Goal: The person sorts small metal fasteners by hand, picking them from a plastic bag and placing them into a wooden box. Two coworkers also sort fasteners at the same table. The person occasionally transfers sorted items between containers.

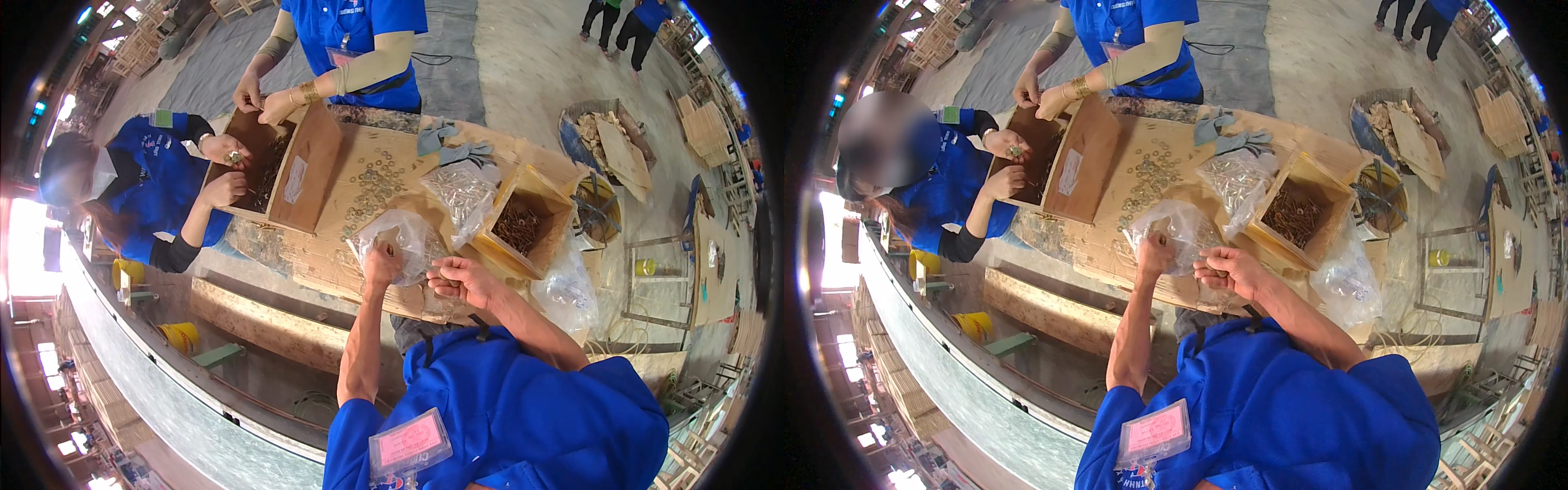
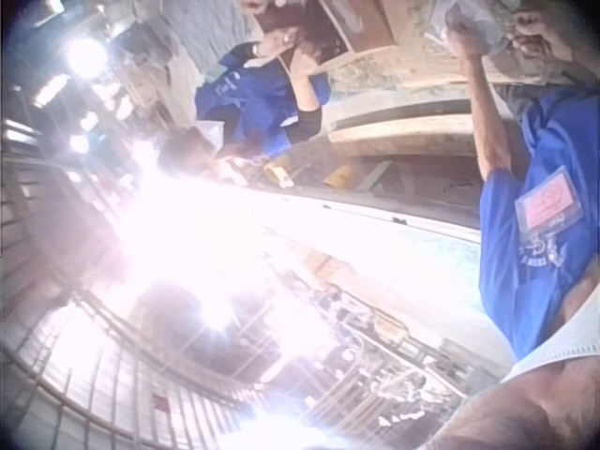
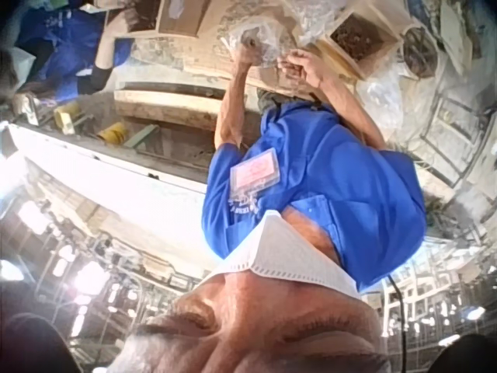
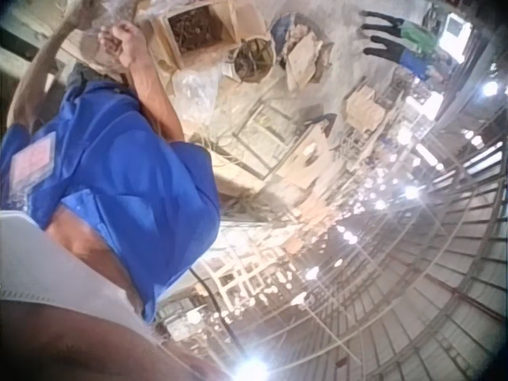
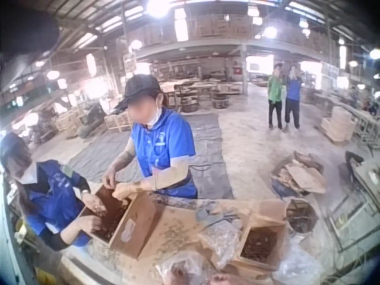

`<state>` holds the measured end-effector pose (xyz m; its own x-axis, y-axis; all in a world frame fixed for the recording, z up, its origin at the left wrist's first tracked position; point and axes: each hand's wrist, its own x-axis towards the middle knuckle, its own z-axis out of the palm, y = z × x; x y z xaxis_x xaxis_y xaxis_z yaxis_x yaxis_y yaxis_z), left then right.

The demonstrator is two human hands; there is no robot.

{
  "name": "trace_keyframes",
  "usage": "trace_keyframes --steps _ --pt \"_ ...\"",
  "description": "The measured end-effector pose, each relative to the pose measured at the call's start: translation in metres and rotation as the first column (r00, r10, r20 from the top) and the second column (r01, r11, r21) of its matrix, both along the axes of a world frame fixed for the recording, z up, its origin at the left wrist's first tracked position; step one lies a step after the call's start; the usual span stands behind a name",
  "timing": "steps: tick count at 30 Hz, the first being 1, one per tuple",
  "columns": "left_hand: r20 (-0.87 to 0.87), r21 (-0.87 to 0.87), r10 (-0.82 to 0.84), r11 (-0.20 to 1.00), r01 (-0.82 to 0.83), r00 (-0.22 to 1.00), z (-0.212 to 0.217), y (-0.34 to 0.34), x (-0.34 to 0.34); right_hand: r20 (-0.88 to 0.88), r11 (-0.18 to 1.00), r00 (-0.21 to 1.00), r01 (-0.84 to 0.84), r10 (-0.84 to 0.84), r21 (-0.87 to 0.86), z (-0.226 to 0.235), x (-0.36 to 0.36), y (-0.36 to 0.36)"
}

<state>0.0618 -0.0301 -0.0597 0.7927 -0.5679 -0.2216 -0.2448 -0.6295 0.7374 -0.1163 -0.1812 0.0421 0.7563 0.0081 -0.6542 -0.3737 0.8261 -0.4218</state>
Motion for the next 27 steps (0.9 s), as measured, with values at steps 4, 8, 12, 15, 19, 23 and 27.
trace_keyframes --steps 4,8,12,15,19,23,27 --pt "-0.004 0.296 -0.227 0.930 0.218 0.974 0.008 -0.014 -0.012 0.001 0.999 0.999 0.040 -0.040 0.001 -0.001 -0.011 -0.009" --pt "0.041 0.440 -0.280 0.867 0.234 0.959 0.013 -0.016 -0.017 0.040 0.995 0.995 0.092 -0.094 0.048 -0.002 -0.016 -0.010" --pt "0.146 0.367 -0.191 0.922 0.127 0.971 0.026 0.004 -0.007 0.097 0.996 0.991 0.089 -0.089 0.002 0.002 -0.015 -0.009" --pt "0.127 0.266 -0.034 0.964 -0.001 0.991 0.056 0.018 -0.022 0.028 0.995 0.996 0.087 -0.086 -0.040 0.001 -0.014 -0.012" --pt "-0.667 -0.176 0.060 0.956 -0.235 0.743 0.120 0.015 -0.069 0.058 0.992 0.990 0.128 -0.128 -0.007 -0.012 -0.015 -0.009" --pt "-0.696 -0.229 -0.036 0.958 -0.175 0.717 0.144 0.003 -0.089 0.121 0.996 0.989 0.088 -0.086 -0.013 -0.014 -0.008 0.002" --pt "-0.709 -0.199 -0.010 0.962 -0.187 0.705 0.144 0.005 -0.089 0.138 0.998 0.990 0.026 -0.017 -0.061 -0.011 -0.009 0.004"
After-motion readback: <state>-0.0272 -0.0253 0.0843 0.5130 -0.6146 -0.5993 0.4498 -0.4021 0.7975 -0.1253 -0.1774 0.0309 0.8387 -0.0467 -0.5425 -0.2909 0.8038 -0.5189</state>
